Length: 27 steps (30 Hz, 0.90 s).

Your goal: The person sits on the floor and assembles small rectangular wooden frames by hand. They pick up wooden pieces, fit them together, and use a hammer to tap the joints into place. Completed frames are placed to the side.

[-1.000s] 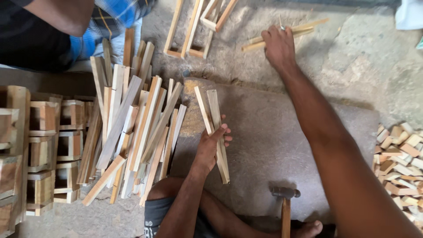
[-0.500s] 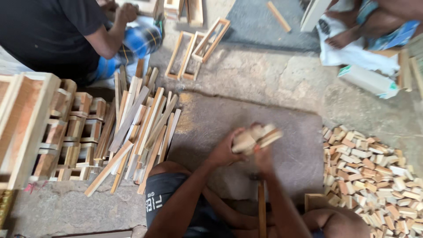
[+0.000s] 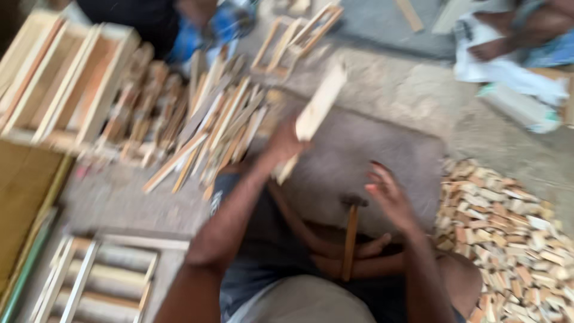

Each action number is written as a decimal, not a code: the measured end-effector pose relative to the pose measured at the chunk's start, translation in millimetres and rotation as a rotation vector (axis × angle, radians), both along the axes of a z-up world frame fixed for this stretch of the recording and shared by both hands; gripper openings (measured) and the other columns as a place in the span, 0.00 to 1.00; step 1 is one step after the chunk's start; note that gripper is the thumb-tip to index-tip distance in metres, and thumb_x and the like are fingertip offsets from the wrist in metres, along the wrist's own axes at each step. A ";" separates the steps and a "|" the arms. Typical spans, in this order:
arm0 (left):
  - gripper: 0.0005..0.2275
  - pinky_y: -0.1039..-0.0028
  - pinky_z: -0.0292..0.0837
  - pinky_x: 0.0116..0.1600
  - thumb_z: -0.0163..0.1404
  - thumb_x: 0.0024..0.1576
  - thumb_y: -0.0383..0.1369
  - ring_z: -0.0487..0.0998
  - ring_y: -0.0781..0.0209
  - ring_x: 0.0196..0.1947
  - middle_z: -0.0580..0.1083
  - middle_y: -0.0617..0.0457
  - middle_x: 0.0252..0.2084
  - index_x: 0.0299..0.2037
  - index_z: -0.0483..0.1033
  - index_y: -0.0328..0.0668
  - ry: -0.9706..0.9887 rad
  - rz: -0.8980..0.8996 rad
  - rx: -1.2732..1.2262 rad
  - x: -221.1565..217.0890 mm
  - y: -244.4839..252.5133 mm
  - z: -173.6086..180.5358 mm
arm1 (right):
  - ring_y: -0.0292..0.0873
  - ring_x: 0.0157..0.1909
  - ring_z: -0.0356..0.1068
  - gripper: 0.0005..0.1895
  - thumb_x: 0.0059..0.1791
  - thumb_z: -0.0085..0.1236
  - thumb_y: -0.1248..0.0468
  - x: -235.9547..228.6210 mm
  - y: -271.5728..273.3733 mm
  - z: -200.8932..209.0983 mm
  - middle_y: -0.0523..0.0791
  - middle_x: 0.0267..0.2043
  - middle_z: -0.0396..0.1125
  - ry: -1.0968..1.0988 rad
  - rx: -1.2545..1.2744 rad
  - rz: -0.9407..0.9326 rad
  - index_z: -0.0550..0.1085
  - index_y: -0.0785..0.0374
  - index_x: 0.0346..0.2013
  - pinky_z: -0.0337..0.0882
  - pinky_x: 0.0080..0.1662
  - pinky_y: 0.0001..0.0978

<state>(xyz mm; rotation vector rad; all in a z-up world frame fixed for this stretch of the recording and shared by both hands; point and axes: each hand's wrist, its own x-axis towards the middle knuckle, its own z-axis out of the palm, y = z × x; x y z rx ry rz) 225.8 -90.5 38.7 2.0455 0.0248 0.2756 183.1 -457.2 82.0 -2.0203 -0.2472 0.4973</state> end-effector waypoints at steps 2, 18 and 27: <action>0.42 0.58 0.70 0.61 0.69 0.41 0.37 0.77 0.38 0.57 0.75 0.32 0.56 0.67 0.62 0.32 -0.114 0.089 0.107 8.4 66.8 35.8 | 0.44 0.59 0.72 0.33 0.55 0.52 0.53 -13.0 -24.2 5.5 0.53 0.61 0.71 0.043 0.045 -0.040 0.62 0.65 0.72 0.70 0.59 0.34; 0.55 0.42 0.35 0.76 0.47 0.55 0.67 0.36 0.31 0.79 0.36 0.27 0.79 0.78 0.24 0.46 0.685 0.451 0.785 -61.8 170.8 -90.6 | 0.49 0.54 0.73 0.29 0.49 0.63 0.59 -128.4 -53.6 -76.1 0.53 0.60 0.69 -0.080 -0.401 0.052 0.69 0.62 0.64 0.73 0.52 0.39; 0.37 0.43 0.50 0.71 0.62 0.53 0.47 0.53 0.39 0.74 0.55 0.41 0.75 0.72 0.63 0.43 0.056 0.527 0.553 -108.5 153.6 -38.6 | 0.50 0.60 0.71 0.08 0.59 0.50 0.64 -125.1 -73.3 -82.5 0.51 0.61 0.70 -0.395 -0.284 0.087 0.75 0.64 0.48 0.70 0.62 0.41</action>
